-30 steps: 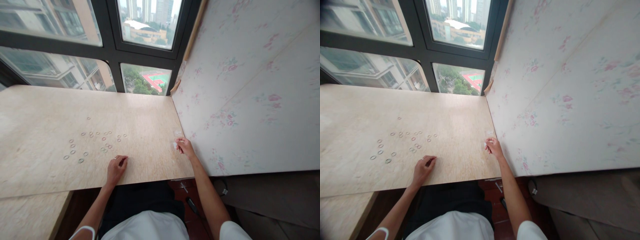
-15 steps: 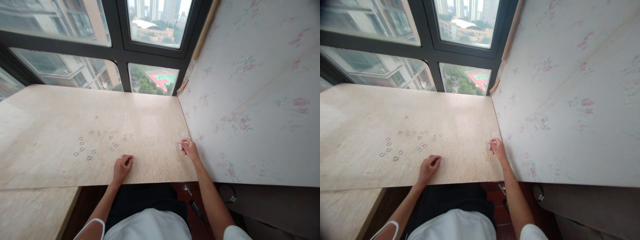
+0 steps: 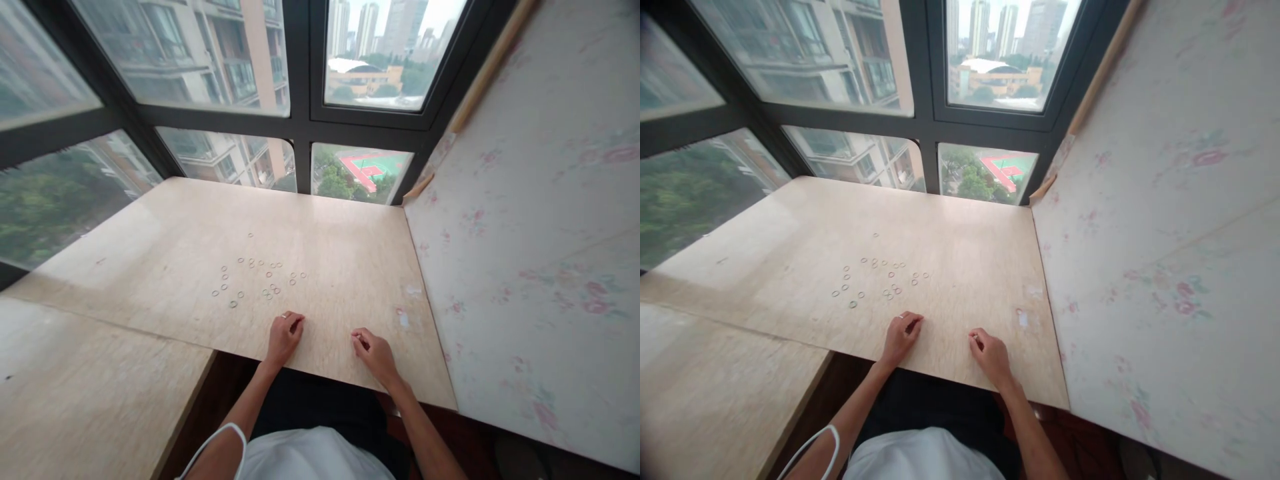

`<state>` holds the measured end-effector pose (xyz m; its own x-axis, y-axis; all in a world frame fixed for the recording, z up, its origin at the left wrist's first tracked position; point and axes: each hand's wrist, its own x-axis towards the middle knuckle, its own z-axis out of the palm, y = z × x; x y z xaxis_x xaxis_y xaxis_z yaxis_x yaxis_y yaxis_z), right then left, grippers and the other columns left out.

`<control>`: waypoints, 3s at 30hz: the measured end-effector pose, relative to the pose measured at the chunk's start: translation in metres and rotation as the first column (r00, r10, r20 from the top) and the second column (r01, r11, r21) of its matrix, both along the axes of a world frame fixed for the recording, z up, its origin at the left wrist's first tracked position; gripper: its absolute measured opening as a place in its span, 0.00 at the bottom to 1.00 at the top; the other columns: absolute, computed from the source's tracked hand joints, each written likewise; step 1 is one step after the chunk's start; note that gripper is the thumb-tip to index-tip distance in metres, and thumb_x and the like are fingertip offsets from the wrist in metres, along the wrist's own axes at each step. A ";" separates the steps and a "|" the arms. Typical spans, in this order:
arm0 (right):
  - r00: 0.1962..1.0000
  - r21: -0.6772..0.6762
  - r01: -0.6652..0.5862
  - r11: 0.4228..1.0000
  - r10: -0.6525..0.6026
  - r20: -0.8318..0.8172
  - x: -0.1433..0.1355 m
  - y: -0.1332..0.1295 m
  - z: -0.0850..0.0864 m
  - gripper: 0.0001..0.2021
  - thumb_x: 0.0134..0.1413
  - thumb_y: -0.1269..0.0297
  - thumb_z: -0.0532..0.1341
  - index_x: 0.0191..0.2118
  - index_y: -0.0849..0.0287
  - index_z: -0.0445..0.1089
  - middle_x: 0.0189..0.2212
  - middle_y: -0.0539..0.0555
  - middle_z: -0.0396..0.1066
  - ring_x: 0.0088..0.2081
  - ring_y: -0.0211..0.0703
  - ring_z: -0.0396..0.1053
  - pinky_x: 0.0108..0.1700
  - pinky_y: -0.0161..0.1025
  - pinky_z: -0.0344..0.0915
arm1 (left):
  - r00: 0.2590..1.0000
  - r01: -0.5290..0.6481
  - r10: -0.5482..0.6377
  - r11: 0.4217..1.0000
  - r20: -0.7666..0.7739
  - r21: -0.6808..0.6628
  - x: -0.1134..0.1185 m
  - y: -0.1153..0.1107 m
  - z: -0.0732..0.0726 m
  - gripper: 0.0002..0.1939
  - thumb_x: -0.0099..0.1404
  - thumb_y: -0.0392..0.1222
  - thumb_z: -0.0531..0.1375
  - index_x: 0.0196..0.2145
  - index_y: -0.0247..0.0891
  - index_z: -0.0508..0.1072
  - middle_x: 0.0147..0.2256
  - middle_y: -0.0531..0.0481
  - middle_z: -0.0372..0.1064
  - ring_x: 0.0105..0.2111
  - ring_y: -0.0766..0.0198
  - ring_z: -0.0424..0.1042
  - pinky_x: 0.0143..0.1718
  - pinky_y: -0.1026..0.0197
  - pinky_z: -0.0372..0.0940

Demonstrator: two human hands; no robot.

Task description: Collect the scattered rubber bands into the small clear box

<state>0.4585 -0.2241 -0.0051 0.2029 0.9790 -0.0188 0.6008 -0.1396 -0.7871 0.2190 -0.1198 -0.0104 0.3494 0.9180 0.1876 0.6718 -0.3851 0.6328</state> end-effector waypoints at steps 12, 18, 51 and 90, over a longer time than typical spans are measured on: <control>0.981 0.181 -0.004 0.983 -0.031 0.192 -0.014 -0.018 -0.016 0.13 0.61 0.61 0.52 0.35 0.58 0.73 0.29 0.56 0.75 0.30 0.45 0.73 0.34 0.38 0.65 | 0.967 -0.104 0.138 0.981 0.214 -0.164 -0.008 0.025 0.012 0.10 0.62 0.41 0.54 0.38 0.37 0.74 0.35 0.48 0.73 0.29 0.65 0.71 0.30 0.62 0.66; 0.984 0.216 0.023 0.976 -0.060 0.169 -0.017 -0.023 -0.018 0.12 0.61 0.62 0.53 0.36 0.58 0.73 0.31 0.57 0.75 0.33 0.46 0.72 0.36 0.41 0.67 | 0.919 -0.346 0.354 0.935 0.174 -0.077 -0.040 0.082 0.032 0.13 0.61 0.44 0.55 0.38 0.37 0.75 0.37 0.46 0.74 0.28 0.64 0.71 0.31 0.61 0.67; 0.972 0.219 0.010 0.976 -0.061 0.225 -0.019 -0.025 -0.014 0.11 0.59 0.65 0.53 0.35 0.58 0.73 0.30 0.55 0.74 0.33 0.45 0.70 0.37 0.39 0.64 | 0.860 0.275 -0.182 0.952 -0.476 0.132 -0.052 0.097 0.015 0.15 0.67 0.39 0.49 0.31 0.38 0.74 0.33 0.43 0.68 0.31 0.59 0.67 0.36 0.58 0.59; 0.977 0.204 0.003 0.979 -0.046 0.210 -0.017 -0.025 -0.016 0.10 0.59 0.65 0.54 0.35 0.58 0.72 0.29 0.54 0.74 0.32 0.44 0.69 0.38 0.39 0.63 | 0.710 0.186 0.341 0.753 0.616 -0.631 -0.017 0.080 0.048 0.10 0.54 0.45 0.63 0.25 0.35 0.68 0.19 0.56 0.60 0.17 0.73 0.57 0.20 0.68 0.51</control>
<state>0.4414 -0.2487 -0.0209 0.2050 0.9528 0.2240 0.7553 -0.0084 -0.6553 0.2020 -0.0395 0.0376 0.2911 0.9160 -0.2759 -0.0244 0.2954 0.9551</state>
